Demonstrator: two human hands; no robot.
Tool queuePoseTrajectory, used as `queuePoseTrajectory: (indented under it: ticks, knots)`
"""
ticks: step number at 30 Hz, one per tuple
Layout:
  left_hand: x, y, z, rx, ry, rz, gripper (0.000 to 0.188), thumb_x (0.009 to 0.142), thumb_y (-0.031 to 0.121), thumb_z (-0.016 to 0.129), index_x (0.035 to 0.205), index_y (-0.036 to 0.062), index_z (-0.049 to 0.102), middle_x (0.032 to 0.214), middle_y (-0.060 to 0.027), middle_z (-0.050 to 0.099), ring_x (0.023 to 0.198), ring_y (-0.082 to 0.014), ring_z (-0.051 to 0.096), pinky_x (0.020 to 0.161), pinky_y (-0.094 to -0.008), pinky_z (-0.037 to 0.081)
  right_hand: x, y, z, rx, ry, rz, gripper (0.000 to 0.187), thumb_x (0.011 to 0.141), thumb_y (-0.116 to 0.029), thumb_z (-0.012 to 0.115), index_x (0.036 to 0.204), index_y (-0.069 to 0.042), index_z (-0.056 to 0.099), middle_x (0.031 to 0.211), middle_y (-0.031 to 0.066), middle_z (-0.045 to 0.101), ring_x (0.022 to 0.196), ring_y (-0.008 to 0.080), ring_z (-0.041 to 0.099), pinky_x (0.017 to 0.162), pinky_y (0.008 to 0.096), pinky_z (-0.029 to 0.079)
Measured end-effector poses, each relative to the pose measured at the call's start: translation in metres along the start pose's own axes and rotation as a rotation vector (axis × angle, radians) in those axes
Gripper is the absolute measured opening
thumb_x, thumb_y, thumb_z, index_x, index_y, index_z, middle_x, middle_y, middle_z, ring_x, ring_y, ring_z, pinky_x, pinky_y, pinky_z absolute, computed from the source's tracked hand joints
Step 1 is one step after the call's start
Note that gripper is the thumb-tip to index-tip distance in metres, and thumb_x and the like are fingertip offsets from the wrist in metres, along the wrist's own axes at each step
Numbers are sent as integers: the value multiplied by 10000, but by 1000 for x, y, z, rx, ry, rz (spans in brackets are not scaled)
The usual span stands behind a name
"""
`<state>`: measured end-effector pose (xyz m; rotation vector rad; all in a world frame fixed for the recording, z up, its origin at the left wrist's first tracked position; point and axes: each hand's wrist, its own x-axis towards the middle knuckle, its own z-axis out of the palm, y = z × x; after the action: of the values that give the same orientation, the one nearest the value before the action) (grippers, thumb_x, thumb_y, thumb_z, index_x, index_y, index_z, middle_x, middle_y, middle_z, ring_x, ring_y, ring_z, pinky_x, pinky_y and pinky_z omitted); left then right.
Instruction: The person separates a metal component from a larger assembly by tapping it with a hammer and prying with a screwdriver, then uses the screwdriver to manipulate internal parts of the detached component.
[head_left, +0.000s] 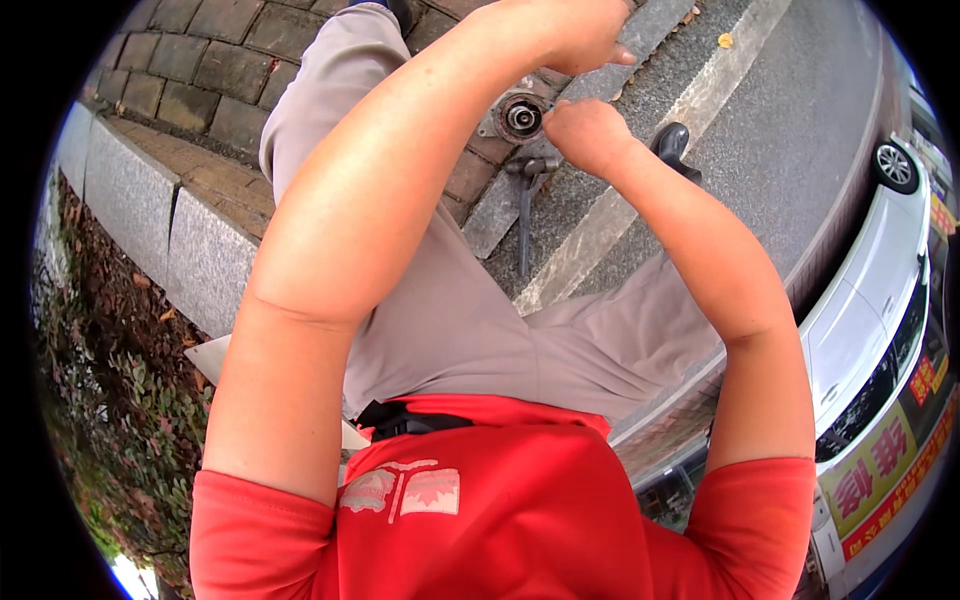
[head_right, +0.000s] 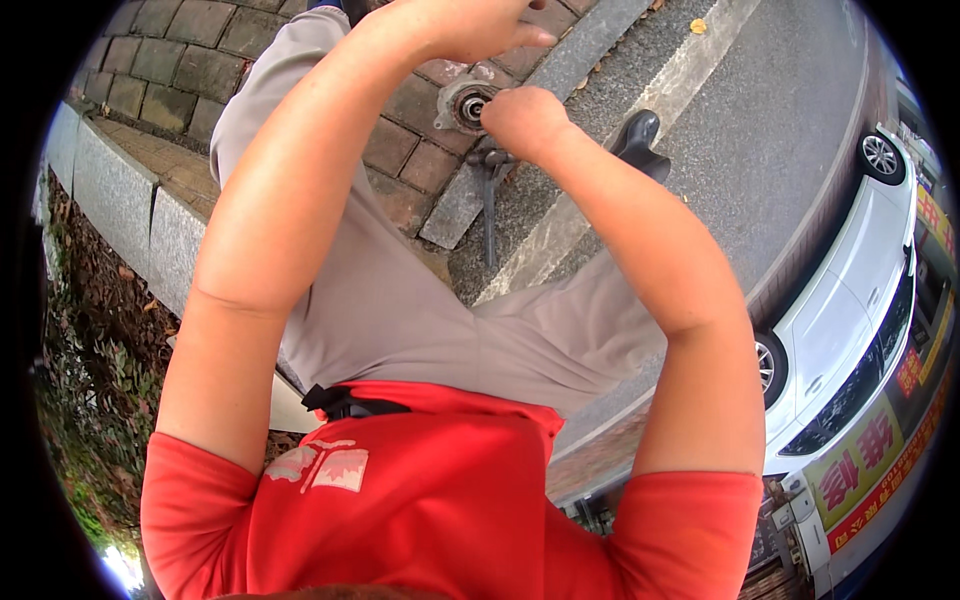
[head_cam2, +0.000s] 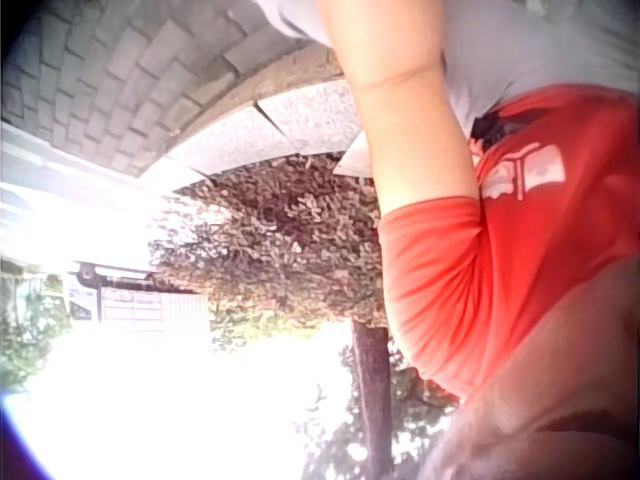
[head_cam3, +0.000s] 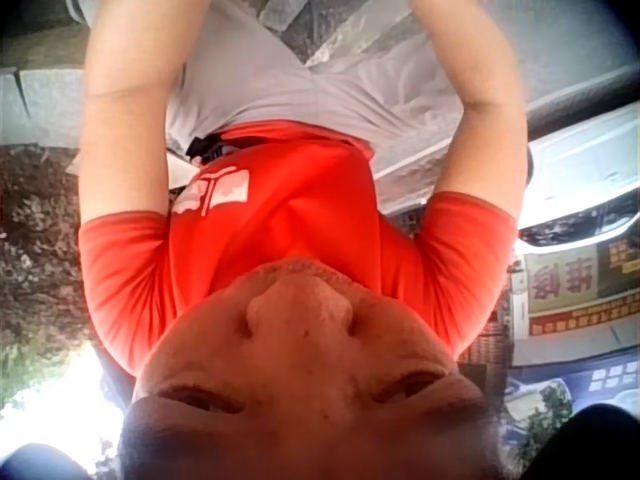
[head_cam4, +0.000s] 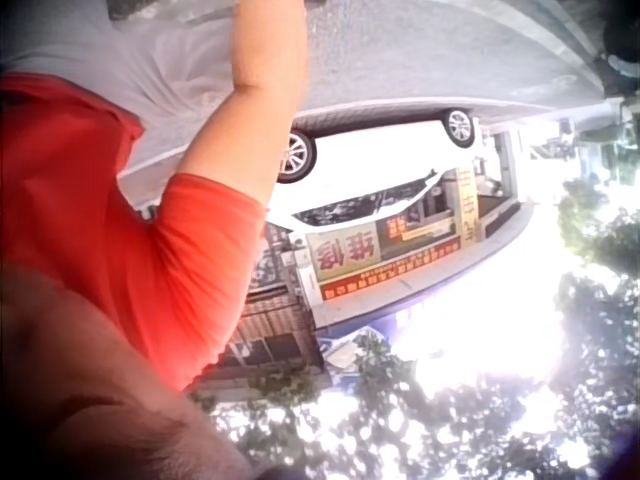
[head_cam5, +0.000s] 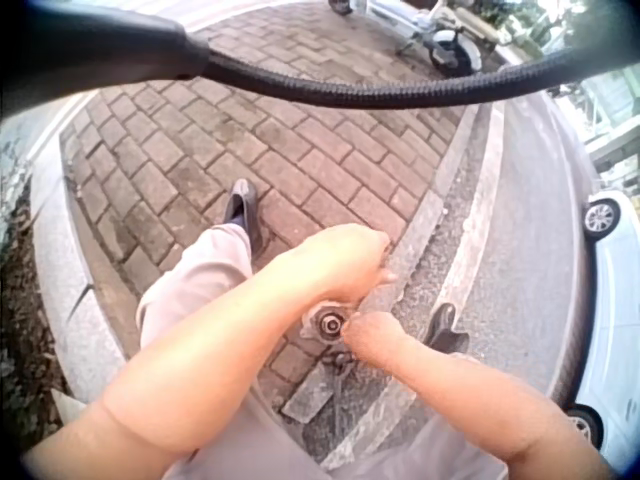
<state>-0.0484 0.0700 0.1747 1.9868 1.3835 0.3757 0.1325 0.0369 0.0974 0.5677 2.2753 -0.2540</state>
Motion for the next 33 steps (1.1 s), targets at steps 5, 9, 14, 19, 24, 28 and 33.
queuePoseTrajectory:
  ticks: [5, 9, 14, 19, 24, 28, 33]
  knots:
    - [-7, -3, -2, -5, -13, 20, 382, 874, 350, 694, 929, -27, 706, 954, -251, 705, 954, -404, 678, 847, -479, 535, 0, 4, -3, 443, 198, 304, 158, 806, -108, 640, 874, 6, 725, 887, 197, 727, 908, 336, 726, 755, 423, 584]
    - [-2, -5, 2, 3, -20, -11, 390, 872, 349, 689, 987, -24, 704, 1003, -253, 701, 999, -402, 668, 875, -475, 530, 2, 45, 1, 1069, 57, 557, 227, 773, -172, 685, 880, 25, 723, 840, 207, 724, 909, 349, 721, 763, 434, 569]
    - [-2, -4, 1, 17, -43, -41, 418, 870, 349, 692, 1065, -20, 685, 1066, -255, 691, 1047, -400, 653, 905, -470, 521, -11, 41, 1, 752, 278, 452, 291, 783, -207, 673, 995, -19, 739, 923, 221, 720, 939, 375, 700, 848, 454, 549]
    - [-13, -3, -3, -30, 21, -18, 437, 880, 349, 690, 1116, -18, 668, 1100, -249, 686, 1071, -392, 647, 920, -463, 517, -38, 13, -1, 652, 414, 560, 310, 808, -203, 637, 1059, -48, 731, 976, 229, 715, 966, 405, 679, 888, 470, 537]
    - [-13, -8, -2, -1, 31, -14, 409, 895, 335, 677, 1100, -18, 677, 1085, -247, 691, 1063, -394, 650, 919, -465, 518, -71, -19, -1, 804, 474, 604, 324, 818, -191, 621, 1083, -34, 721, 995, 244, 707, 979, 419, 670, 904, 469, 527]
    - [-8, -9, -2, 20, -19, -47, 358, 913, 307, 654, 1061, -17, 688, 1060, -249, 695, 1041, -404, 652, 907, -473, 517, -100, -52, 22, 992, 196, 611, 349, 829, -191, 629, 1128, -31, 712, 1032, 264, 698, 1026, 409, 667, 926, 450, 519]
    - [-4, -10, 6, -7, 19, -35, 351, 918, 310, 650, 1067, -6, 683, 1066, -244, 694, 1036, -408, 650, 895, -477, 515, -93, -75, 75, 1124, 385, 789, 327, 877, -173, 626, 1168, -46, 704, 1060, 250, 701, 1033, 374, 682, 922, 407, 519]
